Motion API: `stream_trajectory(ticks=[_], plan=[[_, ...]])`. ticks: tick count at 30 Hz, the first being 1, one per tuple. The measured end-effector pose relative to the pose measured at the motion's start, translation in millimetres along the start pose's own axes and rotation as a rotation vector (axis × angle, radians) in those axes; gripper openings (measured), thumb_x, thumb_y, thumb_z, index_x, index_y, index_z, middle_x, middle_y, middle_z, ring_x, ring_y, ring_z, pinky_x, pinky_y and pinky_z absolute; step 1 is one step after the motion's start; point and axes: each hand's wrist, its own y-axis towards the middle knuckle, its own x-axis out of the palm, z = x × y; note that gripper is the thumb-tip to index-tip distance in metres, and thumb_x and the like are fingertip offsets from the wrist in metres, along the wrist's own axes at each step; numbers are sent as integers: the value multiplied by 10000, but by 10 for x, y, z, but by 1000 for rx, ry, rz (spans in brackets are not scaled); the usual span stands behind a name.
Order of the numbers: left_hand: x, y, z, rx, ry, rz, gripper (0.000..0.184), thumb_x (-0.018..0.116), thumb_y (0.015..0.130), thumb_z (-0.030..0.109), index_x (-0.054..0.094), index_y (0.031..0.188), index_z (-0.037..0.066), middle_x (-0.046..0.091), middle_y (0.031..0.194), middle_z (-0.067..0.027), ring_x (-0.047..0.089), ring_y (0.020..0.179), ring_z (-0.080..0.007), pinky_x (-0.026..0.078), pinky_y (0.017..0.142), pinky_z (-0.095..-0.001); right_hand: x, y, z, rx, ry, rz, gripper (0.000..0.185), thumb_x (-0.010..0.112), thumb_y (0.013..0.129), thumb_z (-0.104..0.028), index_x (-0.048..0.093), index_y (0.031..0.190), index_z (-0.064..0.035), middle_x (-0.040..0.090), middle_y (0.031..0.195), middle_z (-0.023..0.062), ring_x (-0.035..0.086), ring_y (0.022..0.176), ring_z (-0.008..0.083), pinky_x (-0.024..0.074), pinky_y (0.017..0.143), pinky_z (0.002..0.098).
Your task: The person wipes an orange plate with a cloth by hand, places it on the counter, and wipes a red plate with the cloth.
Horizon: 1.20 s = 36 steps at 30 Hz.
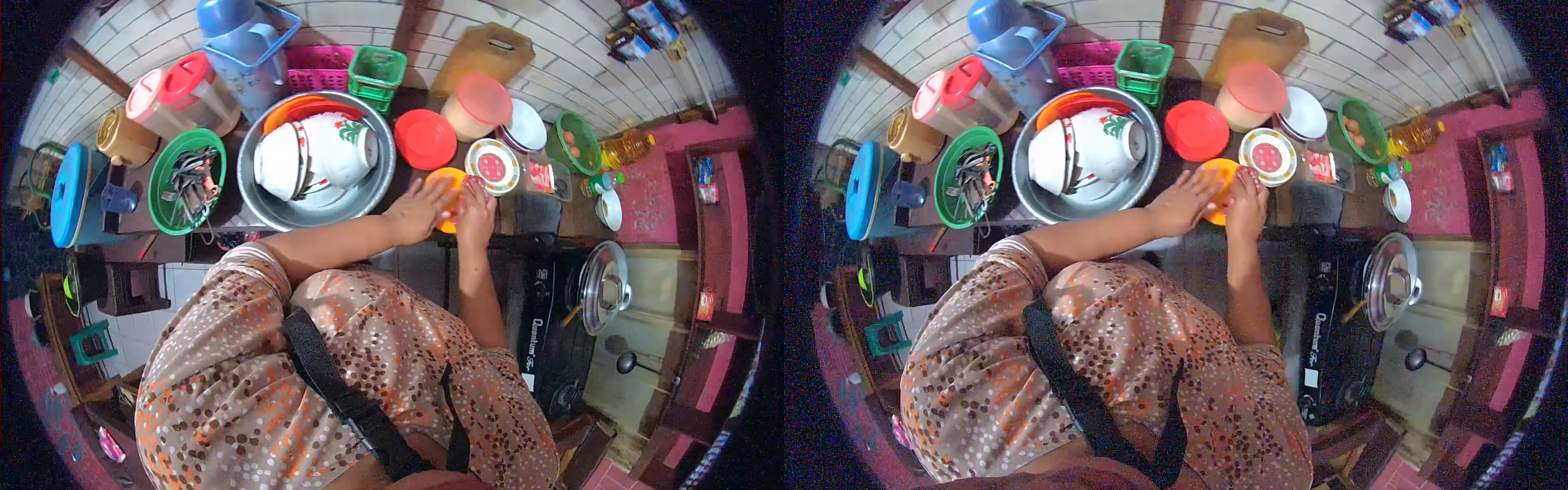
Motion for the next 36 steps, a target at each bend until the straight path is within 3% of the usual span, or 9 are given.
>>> stream_trajectory(ticks=[2, 6, 8, 12, 15, 18, 24, 29, 36], plan=[[-353, -127, 33, 191, -188, -5, 596, 438, 1112, 288, 304, 1642, 50, 194, 1723, -252, 182, 1600, -438, 197, 1273, -606, 80, 96, 120, -50, 31, 61, 354, 714, 891, -71, 760, 1242, -66, 693, 1348, 85, 589, 1304, 322, 458, 1135, 398], [-924, -423, -153, 240, -142, 205, 570, 474, 1100, 244, 350, 1625, 57, 258, 1717, -210, 253, 1581, -428, 210, 1278, -586, 20, 355, 55, -9, 127, 66, 326, 719, 923, -81, 754, 1244, -42, 709, 1334, 131, 647, 1264, 307, 479, 1110, 419], [-1209, -597, -287, 200, -92, 253, 567, 509, 1087, 225, 374, 1615, 68, 295, 1709, -188, 278, 1573, -421, 231, 1273, -579, -107, 531, -164, 117, 479, 69, 327, 701, 919, -50, 754, 1241, -25, 709, 1332, 159, 659, 1249, 325, 480, 1111, 428], [-1522, -827, -651, 81, -22, 389, 553, 558, 1064, 204, 427, 1582, 64, 365, 1674, -199, 313, 1558, -421, 270, 1257, -570, -485, 786, -951, 191, 954, -7, 301, 685, 982, -71, 740, 1267, 8, 733, 1295, 145, 664, 1229, 222, 479, 1097, 359], [-1645, -836, -987, -32, 46, 521, 576, 610, 1039, 193, 442, 1572, 53, 388, 1659, -202, 342, 1543, -426, 279, 1258, -550, -515, 911, -1361, 173, 965, -51, 303, 690, 998, -85, 730, 1281, 17, 728, 1304, 124, 648, 1236, 180, 479, 1089, 334], [-1778, -689, -1311, -117, 187, 474, 600, 518, 1076, 315, 393, 1593, 38, 400, 1653, -203, 364, 1536, -404, 267, 1262, -553, -414, 1037, -1748, 169, 1023, -107, 328, 723, 1000, -119, 725, 1305, -1, 729, 1303, 96, 647, 1222, 153, 481, 1079, 306], [-1732, -386, -1600, -65, 505, 302, 629, 474, 1053, 288, 345, 1626, 66, 402, 1664, -176, 343, 1566, -333, 238, 1276, -551, -164, 1251, -1984, 93, 1079, -89, 298, 703, 991, -116, 734, 1263, 3, 714, 1333, 120, 650, 1254, 204, 477, 1105, 339], [-1792, -432, -1672, -1, 469, 318, 503, 553, 996, 251, 569, 1463, 65, 580, 1523, -145, 515, 1446, -323, 377, 1228, -465, 156, 1268, -2019, 197, 1131, -42, 304, 699, 995, -116, 733, 1275, -2, 729, 1310, 120, 661, 1230, 193, 483, 1092, 330], [-2100, -699, -1345, 86, 235, 495, 527, 639, 932, 199, 590, 1440, 69, 644, 1442, -150, 641, 1296, -355, 542, 1065, -447, 250, 1119, -1959, 339, 1266, 16, 309, 691, 1006, -95, 713, 1290, 25, 715, 1328, 132, 650, 1244, 194, 481, 1096, 335]])
